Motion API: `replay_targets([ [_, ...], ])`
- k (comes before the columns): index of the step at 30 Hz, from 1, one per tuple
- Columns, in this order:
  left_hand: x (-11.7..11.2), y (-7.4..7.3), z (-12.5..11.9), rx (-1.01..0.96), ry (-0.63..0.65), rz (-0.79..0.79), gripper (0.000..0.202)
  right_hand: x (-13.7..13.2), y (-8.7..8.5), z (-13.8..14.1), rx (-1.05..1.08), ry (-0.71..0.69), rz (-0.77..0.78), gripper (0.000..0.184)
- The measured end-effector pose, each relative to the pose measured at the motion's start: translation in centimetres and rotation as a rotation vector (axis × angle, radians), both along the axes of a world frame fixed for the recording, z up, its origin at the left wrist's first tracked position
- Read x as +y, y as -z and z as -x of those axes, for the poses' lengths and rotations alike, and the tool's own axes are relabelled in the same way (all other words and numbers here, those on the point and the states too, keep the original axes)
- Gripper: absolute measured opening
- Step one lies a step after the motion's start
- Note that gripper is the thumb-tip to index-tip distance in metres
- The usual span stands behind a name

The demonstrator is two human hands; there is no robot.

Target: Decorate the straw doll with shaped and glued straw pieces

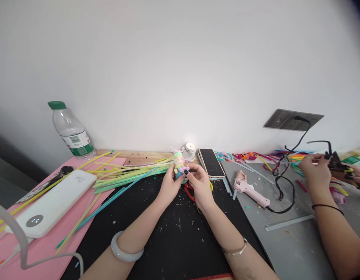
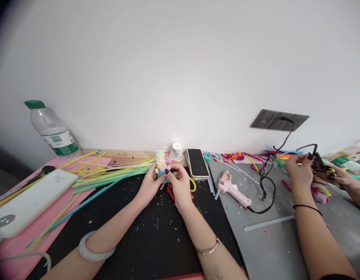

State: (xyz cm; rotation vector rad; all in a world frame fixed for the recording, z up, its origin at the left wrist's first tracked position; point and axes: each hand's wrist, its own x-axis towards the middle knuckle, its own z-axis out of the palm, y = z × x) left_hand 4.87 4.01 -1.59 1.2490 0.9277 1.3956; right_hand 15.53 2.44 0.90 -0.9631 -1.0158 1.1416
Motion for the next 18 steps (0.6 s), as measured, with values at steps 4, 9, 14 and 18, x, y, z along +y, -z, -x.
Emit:
replay_targets([
  [4,0.2,-0.2,0.5,0.015,-0.161,-0.011,0.038,0.3,-0.3,-0.4,0.015,0.044,0.009,0.023],
  [9,0.0,-0.9,2.5,0.054,-0.328,0.002,0.032,0.4,-0.3,-0.5,-0.046,-0.038,0.041,0.025],
  [14,-1.4,-1.2,4.5,0.039,-0.211,0.096,0.033,0.1,0.1,0.0,-0.099,-0.114,0.094,0.021],
  [18,-2.6,-1.7,5.0,0.014,-0.12,0.153,0.031,-0.1,0.1,0.3,-0.092,-0.117,0.118,0.022],
])
